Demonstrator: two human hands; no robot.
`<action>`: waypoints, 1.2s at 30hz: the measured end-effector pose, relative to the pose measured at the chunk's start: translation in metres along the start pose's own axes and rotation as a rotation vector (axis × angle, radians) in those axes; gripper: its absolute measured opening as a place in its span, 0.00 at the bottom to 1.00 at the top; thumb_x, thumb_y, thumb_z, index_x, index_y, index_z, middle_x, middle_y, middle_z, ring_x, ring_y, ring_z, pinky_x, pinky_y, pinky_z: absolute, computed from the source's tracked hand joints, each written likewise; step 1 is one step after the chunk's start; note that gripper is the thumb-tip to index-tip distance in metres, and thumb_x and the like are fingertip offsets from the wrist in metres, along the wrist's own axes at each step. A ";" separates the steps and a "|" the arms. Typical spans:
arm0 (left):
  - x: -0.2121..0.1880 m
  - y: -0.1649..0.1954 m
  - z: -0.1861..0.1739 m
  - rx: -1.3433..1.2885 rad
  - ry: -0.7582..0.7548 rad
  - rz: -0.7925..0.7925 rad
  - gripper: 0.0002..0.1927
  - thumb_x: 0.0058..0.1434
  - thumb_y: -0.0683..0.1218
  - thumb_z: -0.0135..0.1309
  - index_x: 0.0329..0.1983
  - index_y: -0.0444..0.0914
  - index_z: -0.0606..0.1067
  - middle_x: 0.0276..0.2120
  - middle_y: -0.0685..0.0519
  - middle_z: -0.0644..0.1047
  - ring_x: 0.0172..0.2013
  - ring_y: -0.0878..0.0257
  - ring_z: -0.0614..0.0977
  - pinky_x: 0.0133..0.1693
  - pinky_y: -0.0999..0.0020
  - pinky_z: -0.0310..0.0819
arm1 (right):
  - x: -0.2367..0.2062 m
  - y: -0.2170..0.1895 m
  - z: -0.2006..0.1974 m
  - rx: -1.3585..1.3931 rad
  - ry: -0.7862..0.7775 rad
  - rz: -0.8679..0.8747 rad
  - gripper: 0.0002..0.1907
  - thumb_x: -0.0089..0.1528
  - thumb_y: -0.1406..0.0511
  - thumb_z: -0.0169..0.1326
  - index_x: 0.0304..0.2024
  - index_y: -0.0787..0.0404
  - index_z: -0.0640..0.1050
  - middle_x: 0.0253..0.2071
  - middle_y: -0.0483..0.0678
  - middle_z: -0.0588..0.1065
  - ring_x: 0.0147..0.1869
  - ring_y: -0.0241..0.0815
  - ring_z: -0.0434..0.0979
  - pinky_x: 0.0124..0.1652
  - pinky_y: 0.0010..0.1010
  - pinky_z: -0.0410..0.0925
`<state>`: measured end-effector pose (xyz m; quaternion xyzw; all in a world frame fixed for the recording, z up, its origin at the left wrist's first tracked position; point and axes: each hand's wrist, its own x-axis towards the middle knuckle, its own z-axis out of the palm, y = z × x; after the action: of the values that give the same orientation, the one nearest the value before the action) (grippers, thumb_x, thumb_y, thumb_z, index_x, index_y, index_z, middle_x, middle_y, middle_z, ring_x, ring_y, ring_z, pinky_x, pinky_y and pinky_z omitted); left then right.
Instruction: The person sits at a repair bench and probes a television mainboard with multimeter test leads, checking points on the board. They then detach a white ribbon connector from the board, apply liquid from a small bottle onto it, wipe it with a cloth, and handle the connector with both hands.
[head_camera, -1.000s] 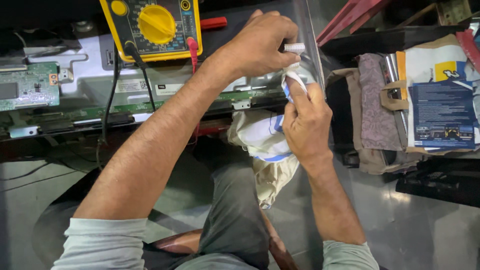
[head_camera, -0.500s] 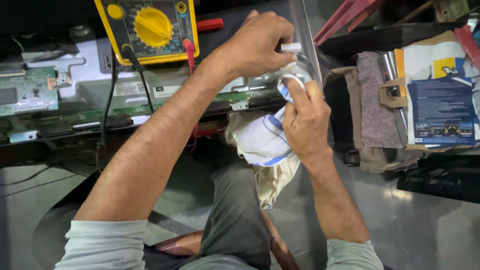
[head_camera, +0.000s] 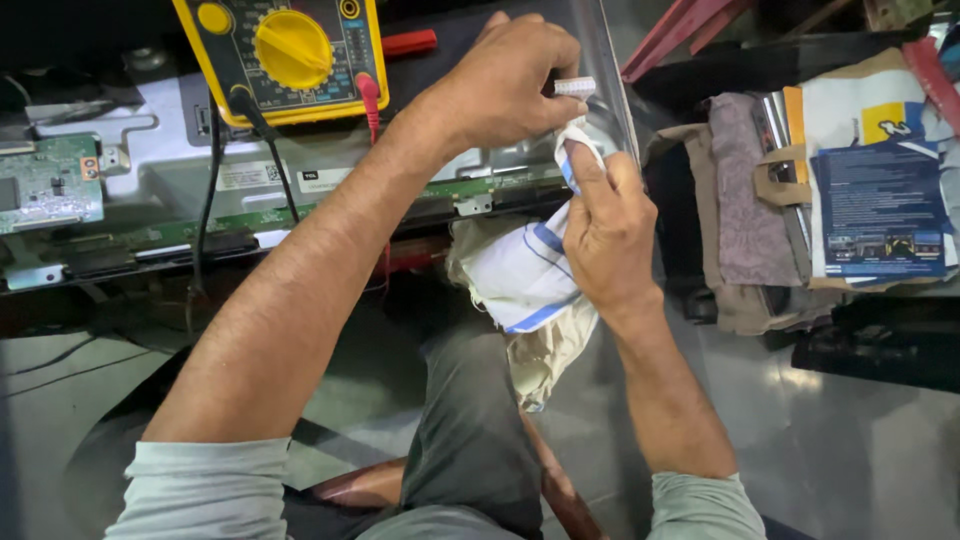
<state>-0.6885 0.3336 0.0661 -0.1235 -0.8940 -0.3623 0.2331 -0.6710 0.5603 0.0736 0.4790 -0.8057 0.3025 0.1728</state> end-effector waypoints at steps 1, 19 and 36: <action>0.000 0.000 0.000 -0.001 0.000 0.004 0.13 0.57 0.51 0.66 0.30 0.39 0.75 0.31 0.51 0.77 0.41 0.50 0.76 0.47 0.51 0.62 | 0.001 0.001 0.001 -0.020 -0.012 -0.001 0.25 0.60 0.80 0.53 0.59 0.62 0.78 0.39 0.56 0.67 0.40 0.58 0.74 0.40 0.46 0.68; -0.002 -0.001 -0.001 -0.027 0.032 0.038 0.13 0.56 0.50 0.66 0.31 0.38 0.76 0.32 0.51 0.77 0.42 0.51 0.76 0.48 0.53 0.62 | 0.000 0.000 0.002 0.019 0.039 0.012 0.23 0.61 0.80 0.53 0.58 0.60 0.77 0.40 0.56 0.68 0.41 0.58 0.75 0.41 0.46 0.69; -0.003 0.000 -0.004 0.001 -0.021 -0.008 0.13 0.57 0.50 0.66 0.29 0.38 0.75 0.31 0.51 0.76 0.41 0.51 0.76 0.47 0.54 0.63 | -0.001 0.005 0.003 -0.001 0.055 0.050 0.26 0.61 0.80 0.50 0.61 0.59 0.76 0.41 0.56 0.68 0.41 0.60 0.75 0.40 0.49 0.68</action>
<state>-0.6847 0.3300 0.0672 -0.1234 -0.8970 -0.3616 0.2224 -0.6750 0.5607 0.0688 0.4502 -0.8124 0.3196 0.1876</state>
